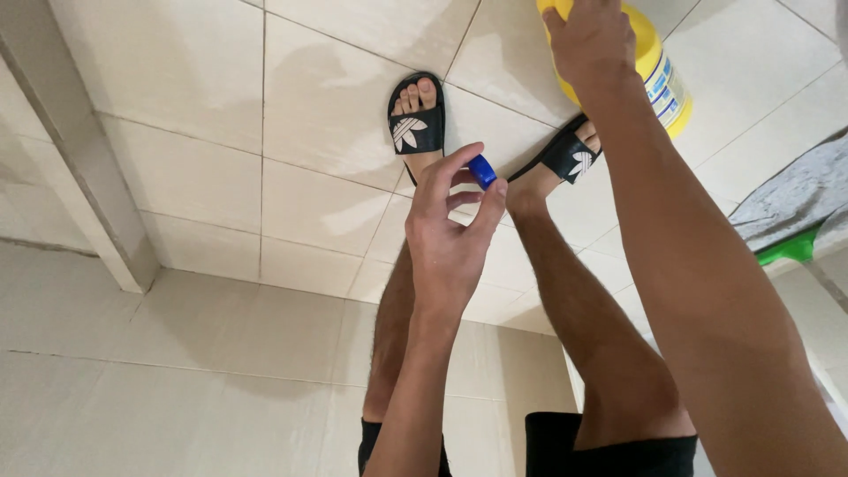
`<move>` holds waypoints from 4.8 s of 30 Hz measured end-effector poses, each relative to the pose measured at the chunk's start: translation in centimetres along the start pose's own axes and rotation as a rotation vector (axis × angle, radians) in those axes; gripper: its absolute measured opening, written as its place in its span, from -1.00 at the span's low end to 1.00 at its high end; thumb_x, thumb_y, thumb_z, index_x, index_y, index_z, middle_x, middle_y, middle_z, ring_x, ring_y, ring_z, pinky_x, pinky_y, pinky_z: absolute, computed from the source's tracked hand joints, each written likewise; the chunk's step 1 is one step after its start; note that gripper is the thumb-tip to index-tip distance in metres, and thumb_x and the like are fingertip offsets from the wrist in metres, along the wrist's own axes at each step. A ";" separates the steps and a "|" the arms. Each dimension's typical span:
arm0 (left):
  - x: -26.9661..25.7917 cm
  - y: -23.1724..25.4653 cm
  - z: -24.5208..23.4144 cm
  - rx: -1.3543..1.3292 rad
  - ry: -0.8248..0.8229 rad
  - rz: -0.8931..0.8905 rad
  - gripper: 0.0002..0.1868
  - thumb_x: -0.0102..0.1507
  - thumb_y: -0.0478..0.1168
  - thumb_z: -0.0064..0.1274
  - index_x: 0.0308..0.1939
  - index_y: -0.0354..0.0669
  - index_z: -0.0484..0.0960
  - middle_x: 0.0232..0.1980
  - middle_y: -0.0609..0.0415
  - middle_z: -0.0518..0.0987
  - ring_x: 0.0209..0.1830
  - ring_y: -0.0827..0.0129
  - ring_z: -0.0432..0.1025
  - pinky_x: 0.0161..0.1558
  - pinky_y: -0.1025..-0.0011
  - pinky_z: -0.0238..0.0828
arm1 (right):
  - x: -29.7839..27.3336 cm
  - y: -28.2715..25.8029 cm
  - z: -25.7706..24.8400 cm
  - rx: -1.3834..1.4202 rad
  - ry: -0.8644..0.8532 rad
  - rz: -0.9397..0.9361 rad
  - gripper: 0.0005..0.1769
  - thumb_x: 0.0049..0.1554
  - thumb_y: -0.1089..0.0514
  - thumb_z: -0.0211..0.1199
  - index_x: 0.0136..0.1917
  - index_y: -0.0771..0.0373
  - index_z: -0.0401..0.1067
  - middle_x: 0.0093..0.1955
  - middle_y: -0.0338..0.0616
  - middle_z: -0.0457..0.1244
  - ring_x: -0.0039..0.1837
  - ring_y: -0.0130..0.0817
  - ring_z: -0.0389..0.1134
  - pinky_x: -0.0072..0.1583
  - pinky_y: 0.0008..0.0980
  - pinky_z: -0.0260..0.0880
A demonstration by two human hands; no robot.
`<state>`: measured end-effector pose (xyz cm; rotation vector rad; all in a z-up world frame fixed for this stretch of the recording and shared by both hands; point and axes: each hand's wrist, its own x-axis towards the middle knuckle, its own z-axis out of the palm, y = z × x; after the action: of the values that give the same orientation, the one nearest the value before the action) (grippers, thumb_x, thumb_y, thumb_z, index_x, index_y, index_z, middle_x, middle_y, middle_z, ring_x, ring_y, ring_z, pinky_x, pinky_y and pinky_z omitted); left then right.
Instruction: Cleaning a toilet bowl and the surrounding area using a sponge, brush, and cleaning solution.
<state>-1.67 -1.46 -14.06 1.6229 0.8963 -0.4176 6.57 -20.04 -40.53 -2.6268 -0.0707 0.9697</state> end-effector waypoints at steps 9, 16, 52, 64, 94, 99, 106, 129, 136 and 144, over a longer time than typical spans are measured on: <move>0.3 0.0 0.1 0.083 -0.021 0.001 -0.56 0.27 -0.28 0.26 0.24 -0.11 0.57 0.14 0.04 0.57 0.08 0.41 0.56 0.00 0.45 0.67 | 1.0 0.5 2.4 -0.102 -0.065 0.095 -0.33 0.35 -0.27 0.18 0.13 0.51 0.41 0.09 0.41 0.29 0.10 0.23 0.40 0.11 0.11 0.39; 1.0 1.1 0.3 0.049 0.005 0.051 -0.56 0.26 -0.31 0.26 0.23 -0.11 0.58 0.15 0.04 0.57 0.05 0.40 0.56 -0.04 0.46 0.67 | 2.6 -0.1 2.0 -0.119 -0.120 0.176 -0.33 0.35 -0.29 0.15 0.13 0.48 0.42 0.13 0.35 0.29 0.16 0.25 0.38 0.11 0.12 0.42; 1.3 7.8 2.2 0.414 -0.027 0.616 -0.52 0.23 -0.27 0.38 0.21 -0.15 0.61 0.17 0.05 0.63 0.11 0.25 0.57 0.11 0.38 0.59 | -16.8 -8.4 -17.6 0.330 0.076 -0.111 -0.67 0.30 0.06 0.31 0.07 0.42 0.38 -0.24 0.28 0.34 -0.18 0.23 0.42 -0.18 0.02 0.45; -1.0 15.7 -8.6 0.777 -0.051 0.485 -0.60 0.17 -0.20 0.38 0.06 -0.21 0.68 -0.02 0.00 0.66 -0.15 0.20 0.59 -0.14 0.30 0.59 | -18.2 -19.5 -19.1 0.289 0.107 -0.363 -0.68 0.21 0.11 0.33 0.09 0.39 0.42 -0.15 0.15 0.40 -0.18 0.04 0.47 -0.15 -0.10 0.50; 13.1 0.2 -22.8 1.411 -0.270 0.804 -0.52 0.33 -0.39 0.34 0.30 -0.25 0.54 0.22 0.01 0.53 0.30 0.19 0.42 0.32 0.29 0.55 | -1.9 5.3 9.3 0.388 0.344 0.391 -0.34 0.12 0.22 0.45 0.36 0.39 0.18 0.26 0.18 0.22 0.26 0.11 0.31 0.23 0.02 0.38; 13.1 1.5 -22.2 1.413 -0.182 0.689 -0.31 0.28 -0.40 0.38 0.46 -0.23 0.43 0.40 -0.06 0.42 0.40 0.11 0.36 0.40 0.25 0.53 | 3.0 7.7 11.3 0.329 0.129 0.552 -0.61 0.28 -0.02 0.30 0.13 0.28 0.25 0.05 0.14 0.31 0.06 0.10 0.40 0.06 0.13 0.40; 7.9 2.3 -20.4 1.211 0.046 0.848 -0.39 0.38 -0.39 0.41 0.42 -0.28 0.41 0.42 -0.08 0.38 0.45 0.14 0.30 0.43 0.28 0.48 | -7.7 0.1 -5.5 0.550 0.262 0.427 -0.79 0.43 0.19 -0.04 0.28 0.31 0.15 -0.22 0.13 0.34 -0.26 -0.03 0.42 -0.24 0.01 0.39; -0.1 5.0 -9.1 0.580 0.071 0.355 -0.53 0.34 -0.43 0.12 0.33 -0.13 0.52 0.41 -0.02 0.44 0.40 0.11 0.38 0.31 0.22 0.47 | 2.5 -13.0 -10.6 -0.026 -0.414 0.288 -0.59 0.20 0.12 0.21 0.22 0.44 0.39 0.14 0.25 0.34 0.16 0.05 0.45 0.12 -0.13 0.54; 0.0 5.2 -9.1 0.607 0.045 0.278 -0.51 0.28 -0.42 0.13 0.30 -0.10 0.54 0.39 -0.03 0.45 0.38 0.10 0.39 0.28 0.23 0.46 | 1.7 -13.8 -8.5 0.017 -0.277 0.344 -0.70 0.17 0.18 0.19 0.14 0.32 0.50 0.20 0.19 0.33 0.22 0.09 0.39 0.16 -0.06 0.48; 11.4 -5.2 -1.1 0.481 -0.051 0.354 -0.15 0.12 -0.33 0.32 0.46 -0.17 0.27 0.44 -0.08 0.36 0.46 0.08 0.27 0.43 0.19 0.30 | -2.3 -9.2 -10.8 0.034 -0.464 0.109 -0.61 0.22 0.23 0.01 0.28 0.34 0.39 0.19 0.08 0.35 -0.18 -0.16 0.49 -0.07 -0.22 0.53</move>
<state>1.57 3.47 -25.21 2.1536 0.4694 -0.4431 12.32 -14.96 -28.35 -2.3431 -0.0214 1.5843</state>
